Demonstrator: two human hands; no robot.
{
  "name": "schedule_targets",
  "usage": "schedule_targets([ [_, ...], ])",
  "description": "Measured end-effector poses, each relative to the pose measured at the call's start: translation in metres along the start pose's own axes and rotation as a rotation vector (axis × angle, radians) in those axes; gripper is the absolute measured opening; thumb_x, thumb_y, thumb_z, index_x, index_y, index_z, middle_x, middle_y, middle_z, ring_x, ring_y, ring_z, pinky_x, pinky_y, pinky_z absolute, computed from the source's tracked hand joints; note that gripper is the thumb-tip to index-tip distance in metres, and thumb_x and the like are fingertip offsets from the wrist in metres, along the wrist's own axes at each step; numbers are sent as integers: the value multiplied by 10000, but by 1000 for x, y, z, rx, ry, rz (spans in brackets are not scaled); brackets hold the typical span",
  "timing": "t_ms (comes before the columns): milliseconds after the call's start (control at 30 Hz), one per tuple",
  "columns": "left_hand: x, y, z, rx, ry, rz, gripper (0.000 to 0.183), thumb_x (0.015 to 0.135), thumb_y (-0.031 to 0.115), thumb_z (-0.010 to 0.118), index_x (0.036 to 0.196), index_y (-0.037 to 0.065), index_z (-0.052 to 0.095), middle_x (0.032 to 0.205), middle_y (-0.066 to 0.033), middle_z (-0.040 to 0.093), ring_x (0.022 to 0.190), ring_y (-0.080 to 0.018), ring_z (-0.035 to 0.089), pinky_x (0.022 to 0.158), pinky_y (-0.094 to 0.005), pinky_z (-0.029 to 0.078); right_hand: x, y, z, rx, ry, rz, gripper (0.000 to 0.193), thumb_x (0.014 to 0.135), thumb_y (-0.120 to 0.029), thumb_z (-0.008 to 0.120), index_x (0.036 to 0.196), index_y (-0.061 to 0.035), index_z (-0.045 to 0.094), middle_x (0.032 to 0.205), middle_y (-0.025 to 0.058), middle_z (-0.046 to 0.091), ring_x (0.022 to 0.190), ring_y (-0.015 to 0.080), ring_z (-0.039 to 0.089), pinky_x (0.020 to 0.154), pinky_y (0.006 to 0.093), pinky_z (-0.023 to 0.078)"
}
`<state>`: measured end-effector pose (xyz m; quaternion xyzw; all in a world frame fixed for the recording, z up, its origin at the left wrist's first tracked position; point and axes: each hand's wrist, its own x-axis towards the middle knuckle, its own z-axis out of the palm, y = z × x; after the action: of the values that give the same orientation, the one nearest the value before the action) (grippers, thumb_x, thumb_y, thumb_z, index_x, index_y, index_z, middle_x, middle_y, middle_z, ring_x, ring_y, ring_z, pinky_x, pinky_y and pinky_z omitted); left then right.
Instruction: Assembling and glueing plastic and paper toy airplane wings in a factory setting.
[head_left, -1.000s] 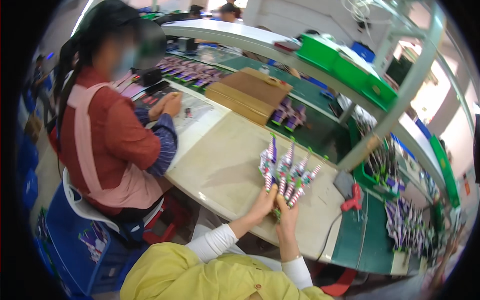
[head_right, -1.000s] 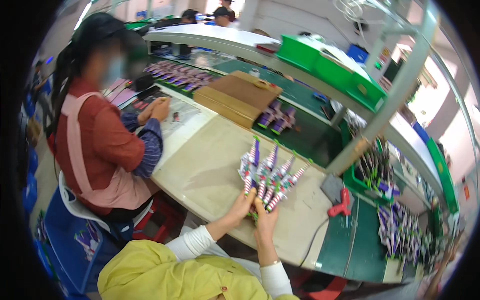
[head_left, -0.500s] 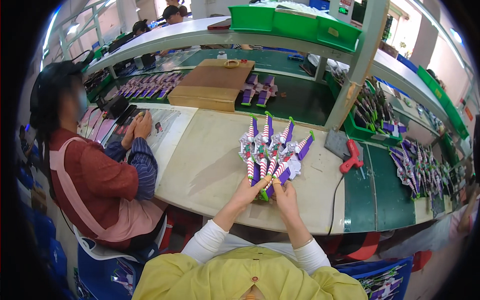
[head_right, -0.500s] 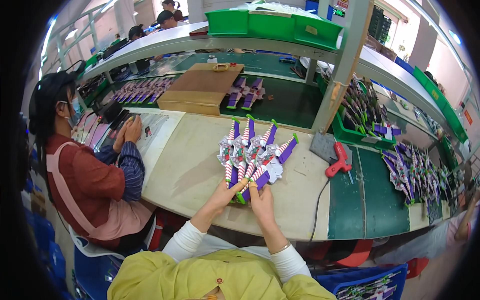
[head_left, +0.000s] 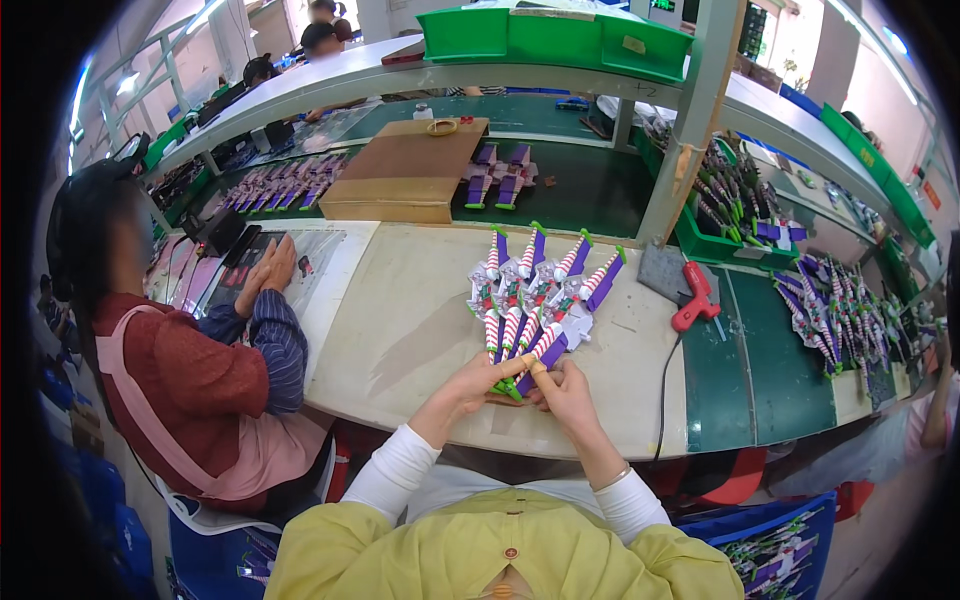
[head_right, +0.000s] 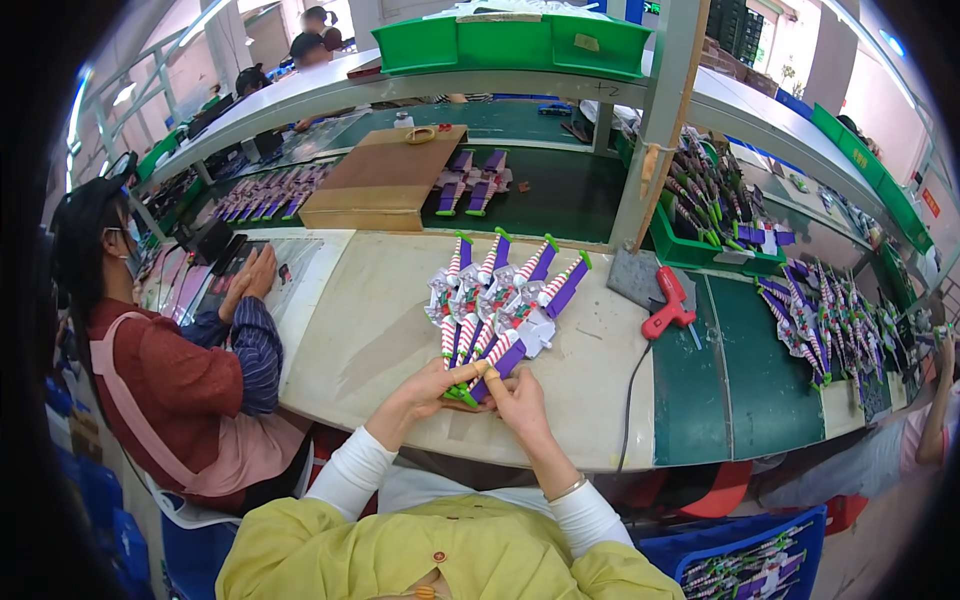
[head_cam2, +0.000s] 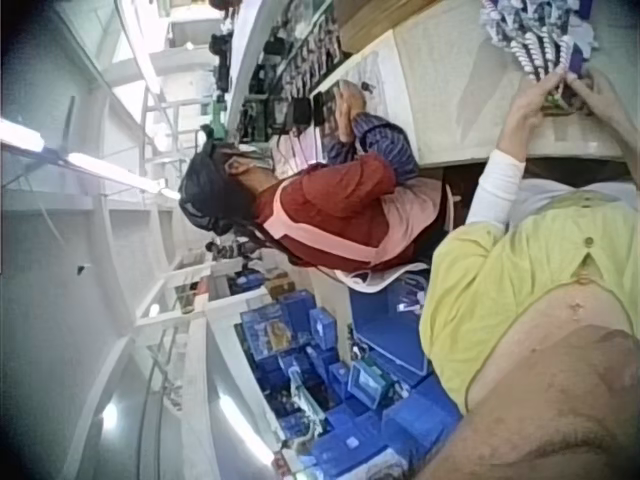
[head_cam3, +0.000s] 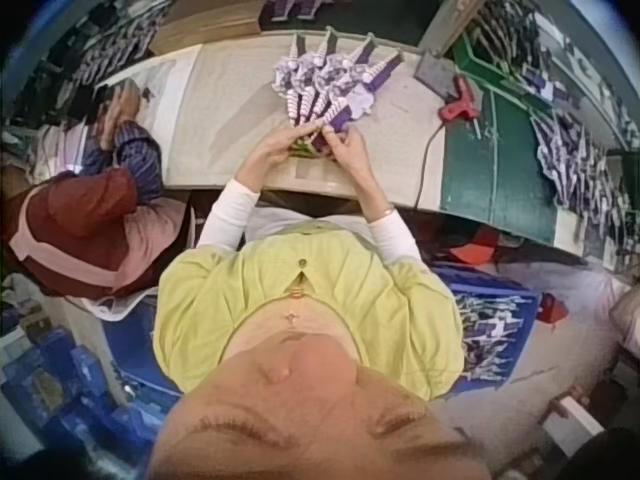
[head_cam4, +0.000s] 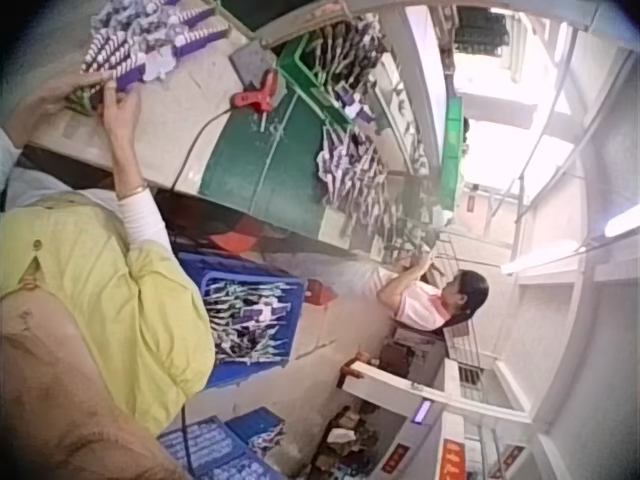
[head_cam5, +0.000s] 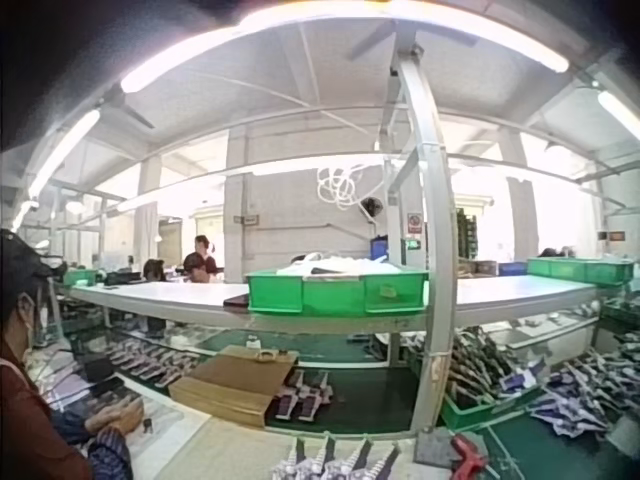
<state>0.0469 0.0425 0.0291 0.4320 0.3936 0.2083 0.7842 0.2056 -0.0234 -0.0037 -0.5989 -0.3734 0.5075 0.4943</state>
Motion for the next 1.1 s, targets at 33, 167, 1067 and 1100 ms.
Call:
schedule_targets([
  [33,0,-1,-1,2,1,-4,330,888,307,693,1103,62,640,950,-51,691,817,-150,671,713,-332,579,-2,-2,-1,3,0,3,320,940,-278,623,1023,-6,476,796,76,656,630,105,618,504,225,458],
  [167,2,-1,-5,-36,-73,-58,321,875,291,706,1098,69,641,937,-69,698,770,-175,693,652,-352,602,-6,-8,-5,8,-14,-10,306,918,-252,649,950,0,479,770,86,656,582,100,606,483,223,470],
  [1067,2,-8,5,-127,-43,-41,245,812,169,749,1008,53,659,830,-72,694,646,-164,675,564,-304,576,14,-30,-5,-796,373,-893,316,882,-44,534,1188,30,560,1258,125,596,1275,291,438,1029,441,284],
  [1100,3,-8,6,-116,-40,-32,244,812,170,749,1008,56,659,826,-69,693,643,-161,673,560,-300,574,15,-29,-6,-801,373,-892,316,882,-44,534,1188,30,560,1258,125,596,1275,291,438,1029,441,284],
])
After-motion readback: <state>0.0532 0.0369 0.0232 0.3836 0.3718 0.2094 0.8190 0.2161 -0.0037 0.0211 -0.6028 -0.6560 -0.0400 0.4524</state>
